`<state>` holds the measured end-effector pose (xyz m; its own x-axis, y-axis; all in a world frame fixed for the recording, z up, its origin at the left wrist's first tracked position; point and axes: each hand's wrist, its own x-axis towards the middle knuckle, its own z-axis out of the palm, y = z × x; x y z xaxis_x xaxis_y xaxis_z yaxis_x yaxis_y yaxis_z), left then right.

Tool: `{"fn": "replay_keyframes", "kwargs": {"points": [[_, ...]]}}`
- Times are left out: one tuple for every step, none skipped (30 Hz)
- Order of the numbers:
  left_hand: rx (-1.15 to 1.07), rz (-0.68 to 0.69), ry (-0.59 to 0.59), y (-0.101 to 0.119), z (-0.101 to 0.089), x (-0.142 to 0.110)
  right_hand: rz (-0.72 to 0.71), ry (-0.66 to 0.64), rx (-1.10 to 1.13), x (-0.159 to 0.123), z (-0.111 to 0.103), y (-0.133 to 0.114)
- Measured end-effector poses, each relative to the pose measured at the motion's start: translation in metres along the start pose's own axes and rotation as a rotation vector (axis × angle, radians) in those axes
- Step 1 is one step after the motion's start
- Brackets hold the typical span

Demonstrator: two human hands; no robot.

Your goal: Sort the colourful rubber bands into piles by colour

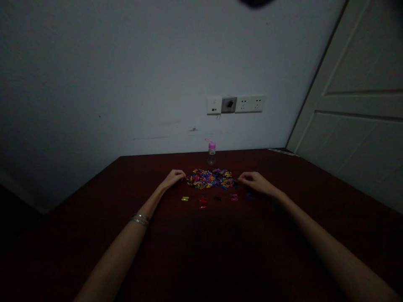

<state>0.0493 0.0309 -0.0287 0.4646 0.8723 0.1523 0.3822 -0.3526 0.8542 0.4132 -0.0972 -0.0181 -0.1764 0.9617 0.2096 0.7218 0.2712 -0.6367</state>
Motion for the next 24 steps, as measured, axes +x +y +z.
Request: {"fn": "replay_keyframes", "kwargs": {"points": [[0.0,0.007,-0.015,0.0,0.0,-0.001,-0.003,0.005,-0.004,0.0,0.0,0.001],[0.003,0.011,-0.03,-0.001,-0.001,-0.003,-0.007,0.009,-0.008,0.001,0.001,0.002],[0.009,0.013,-0.04,-0.002,-0.001,-0.005,-0.01,0.012,-0.012,0.001,0.001,0.004],[0.016,0.017,-0.049,-0.002,0.0,-0.006,-0.01,0.015,-0.014,0.002,0.001,0.005],[0.025,0.023,-0.057,-0.002,0.0,-0.008,-0.009,0.014,-0.015,0.002,0.001,0.006],[0.037,0.031,-0.065,-0.002,0.001,-0.009,-0.006,0.013,-0.017,0.002,0.001,0.007],[0.052,0.041,-0.071,-0.002,0.002,-0.01,-0.005,0.01,-0.019,0.002,0.001,0.008],[0.07,0.052,-0.075,-0.002,0.002,-0.012,-0.004,0.005,-0.022,0.002,0.002,0.009],[0.092,0.061,-0.078,-0.002,0.003,-0.012,-0.002,0.003,-0.024,0.002,0.002,0.011],[0.115,0.066,-0.077,-0.001,0.003,-0.013,-0.001,0.003,-0.027,0.002,0.002,0.013],[0.137,0.069,-0.071,-0.001,0.004,-0.013,0.001,0.004,-0.029,0.003,0.003,0.015],[0.155,0.07,-0.066,-0.001,0.004,-0.013,0.002,0.006,-0.031,0.003,0.003,0.017],[0.168,0.071,-0.063,-0.002,0.004,-0.013,0.004,0.007,-0.033,0.004,0.004,0.02],[0.176,0.073,-0.061,-0.002,0.004,-0.013,0.008,0.009,-0.036,0.004,0.004,0.022],[0.18,0.077,-0.062,-0.003,0.004,-0.013,0.013,0.01,-0.039,0.004,0.005,0.024],[0.182,0.083,-0.063,-0.005,0.004,-0.012,0.019,0.011,-0.042,0.005,0.005,0.026],[0.181,0.09,-0.064,-0.006,0.003,-0.012,0.024,0.01,-0.046,0.005,0.005,0.027],[0.178,0.096,-0.064,-0.007,0.003,-0.012,0.027,0.009,-0.05,0.005,0.005,0.028],[0.174,0.101,-0.063,-0.008,0.003,-0.011,0.027,0.007,-0.053,0.005,0.004,0.028],[0.17,0.102,-0.063,-0.01,0.003,-0.011,0.025,0.004,-0.056,0.005,0.004,0.028],[0.168,0.1,-0.06,-0.011,0.004,-0.01,0.023,0.001,-0.058,0.005,0.003,0.028],[0.166,0.095,-0.056,-0.011,0.004,-0.01,0.022,0.001,-0.059,0.004,0.003,0.028],[0.165,0.088,-0.049,-0.012,0.004,-0.01,0.025,0.003,-0.057,0.004,0.002,0.028],[0.162,0.079,-0.037,-0.012,0.004,-0.009,0.03,0.007,-0.053,0.003,0.002,0.027]]}}
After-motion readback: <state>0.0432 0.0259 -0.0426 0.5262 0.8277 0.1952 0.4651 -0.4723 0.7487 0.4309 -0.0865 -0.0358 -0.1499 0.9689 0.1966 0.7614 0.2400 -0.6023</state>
